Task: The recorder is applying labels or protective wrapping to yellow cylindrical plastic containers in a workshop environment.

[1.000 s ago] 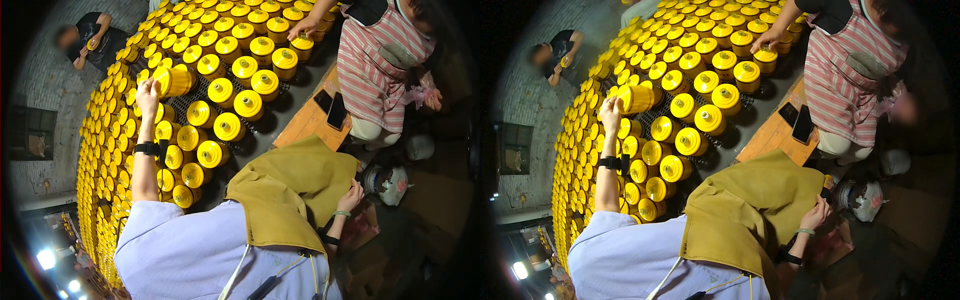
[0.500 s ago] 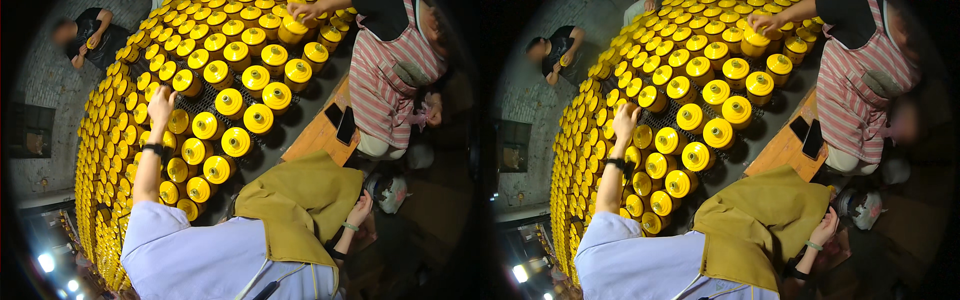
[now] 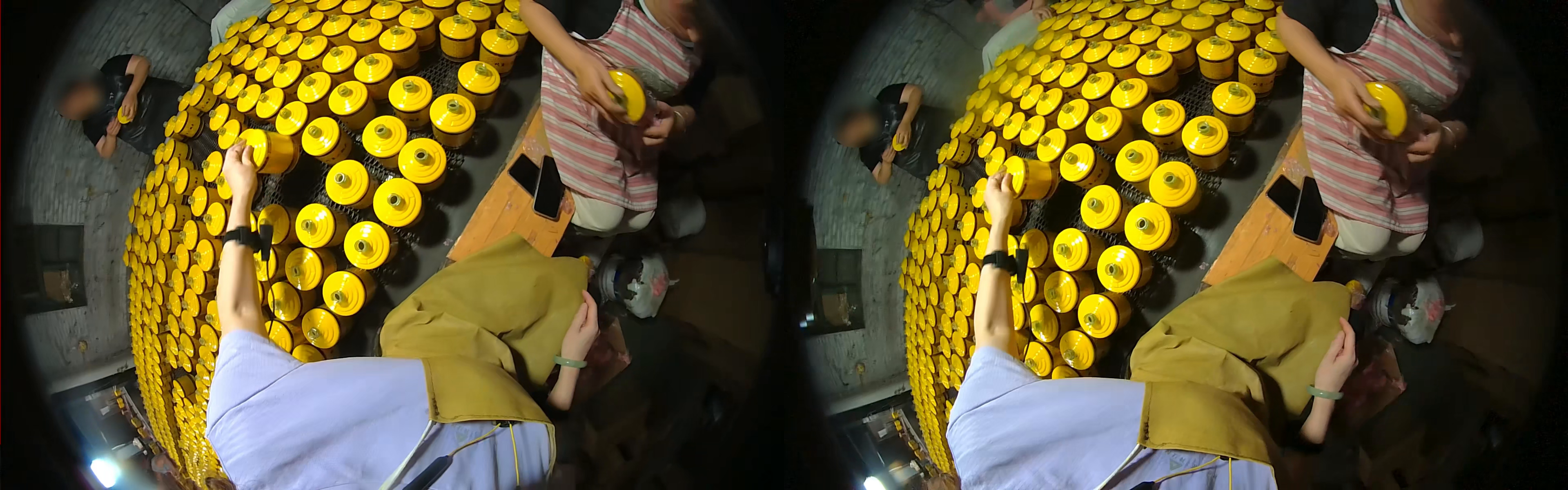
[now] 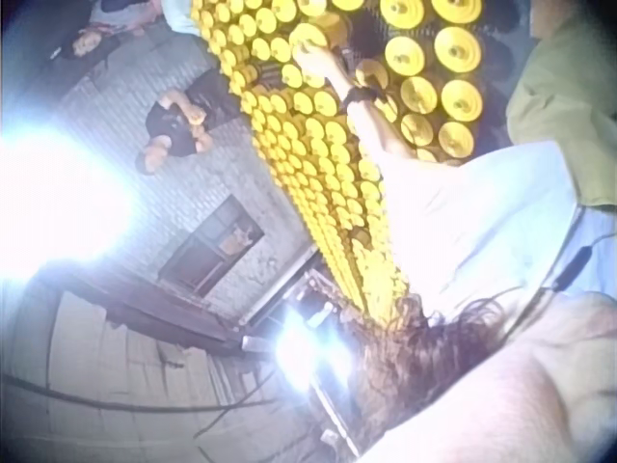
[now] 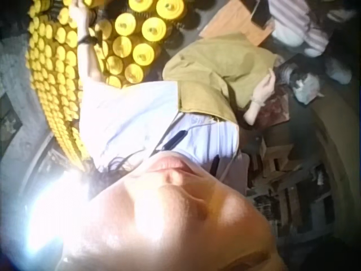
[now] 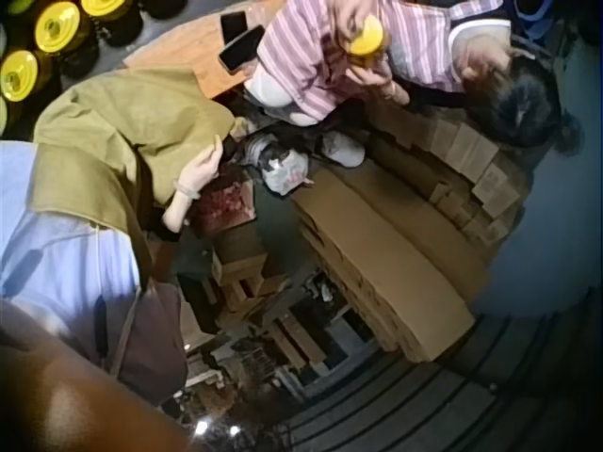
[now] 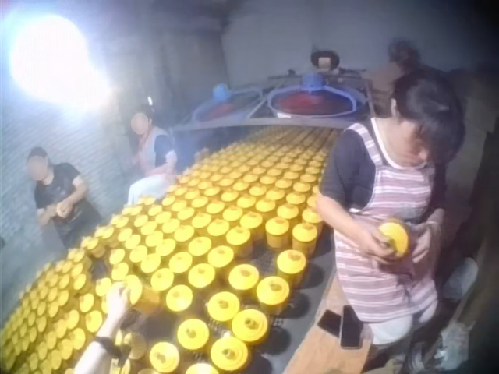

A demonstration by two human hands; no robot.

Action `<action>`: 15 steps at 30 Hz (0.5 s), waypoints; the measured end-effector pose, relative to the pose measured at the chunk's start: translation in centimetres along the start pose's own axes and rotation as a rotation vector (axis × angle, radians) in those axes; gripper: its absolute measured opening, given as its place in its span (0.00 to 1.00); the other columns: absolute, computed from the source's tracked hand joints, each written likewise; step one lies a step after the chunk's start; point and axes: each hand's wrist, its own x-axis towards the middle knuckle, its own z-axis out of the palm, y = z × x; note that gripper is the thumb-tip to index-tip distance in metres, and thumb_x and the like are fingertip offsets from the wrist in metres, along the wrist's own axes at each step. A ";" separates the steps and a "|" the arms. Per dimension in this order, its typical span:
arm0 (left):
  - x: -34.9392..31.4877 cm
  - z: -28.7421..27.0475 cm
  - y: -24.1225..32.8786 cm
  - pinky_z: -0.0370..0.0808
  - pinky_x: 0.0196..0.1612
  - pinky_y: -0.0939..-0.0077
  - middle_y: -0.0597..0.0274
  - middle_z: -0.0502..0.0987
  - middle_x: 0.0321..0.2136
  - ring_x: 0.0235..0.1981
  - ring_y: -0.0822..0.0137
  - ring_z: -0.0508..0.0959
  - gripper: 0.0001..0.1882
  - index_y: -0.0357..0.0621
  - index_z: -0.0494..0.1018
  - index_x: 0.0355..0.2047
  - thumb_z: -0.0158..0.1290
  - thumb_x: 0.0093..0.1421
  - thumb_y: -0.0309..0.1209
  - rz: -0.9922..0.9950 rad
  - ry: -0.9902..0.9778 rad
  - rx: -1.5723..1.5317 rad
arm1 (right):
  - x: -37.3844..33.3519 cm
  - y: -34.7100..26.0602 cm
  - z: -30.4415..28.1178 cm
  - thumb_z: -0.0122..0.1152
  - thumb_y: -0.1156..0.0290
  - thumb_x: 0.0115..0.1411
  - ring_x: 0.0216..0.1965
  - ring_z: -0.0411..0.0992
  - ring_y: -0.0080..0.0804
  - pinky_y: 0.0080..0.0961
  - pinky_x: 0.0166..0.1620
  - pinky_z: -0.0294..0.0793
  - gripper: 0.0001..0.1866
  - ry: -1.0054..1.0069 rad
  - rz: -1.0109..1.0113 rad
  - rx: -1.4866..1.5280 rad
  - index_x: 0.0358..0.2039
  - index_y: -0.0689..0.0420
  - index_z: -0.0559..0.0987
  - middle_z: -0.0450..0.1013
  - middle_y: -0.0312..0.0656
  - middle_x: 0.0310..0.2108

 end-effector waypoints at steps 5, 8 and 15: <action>-1.1 -7.7 10.0 0.71 0.47 0.81 0.59 0.77 0.48 0.41 0.75 0.75 0.11 0.31 0.75 0.45 0.49 0.65 0.23 0.032 -0.321 -0.536 | 1.6 -2.3 1.6 0.43 0.76 0.67 0.34 0.75 0.28 0.24 0.37 0.73 0.19 -0.330 0.303 0.133 0.55 0.55 0.74 0.76 0.43 0.33; -4.7 -6.9 17.6 0.68 0.52 0.79 0.59 0.75 0.49 0.45 0.74 0.73 0.10 0.31 0.74 0.43 0.45 0.67 0.23 -0.005 -0.622 -0.708 | 2.5 -5.2 3.5 0.43 0.82 0.64 0.38 0.76 0.29 0.24 0.42 0.75 0.20 -0.317 0.145 0.344 0.54 0.56 0.75 0.76 0.43 0.38; -18.9 3.4 32.5 0.68 0.53 0.76 0.59 0.75 0.45 0.48 0.71 0.72 0.12 0.30 0.73 0.47 0.47 0.67 0.26 0.232 -1.329 -0.910 | 2.1 -9.8 4.1 0.65 0.83 0.51 0.30 0.73 0.27 0.21 0.35 0.73 0.17 -0.417 -0.150 0.670 0.43 0.60 0.78 0.72 0.40 0.33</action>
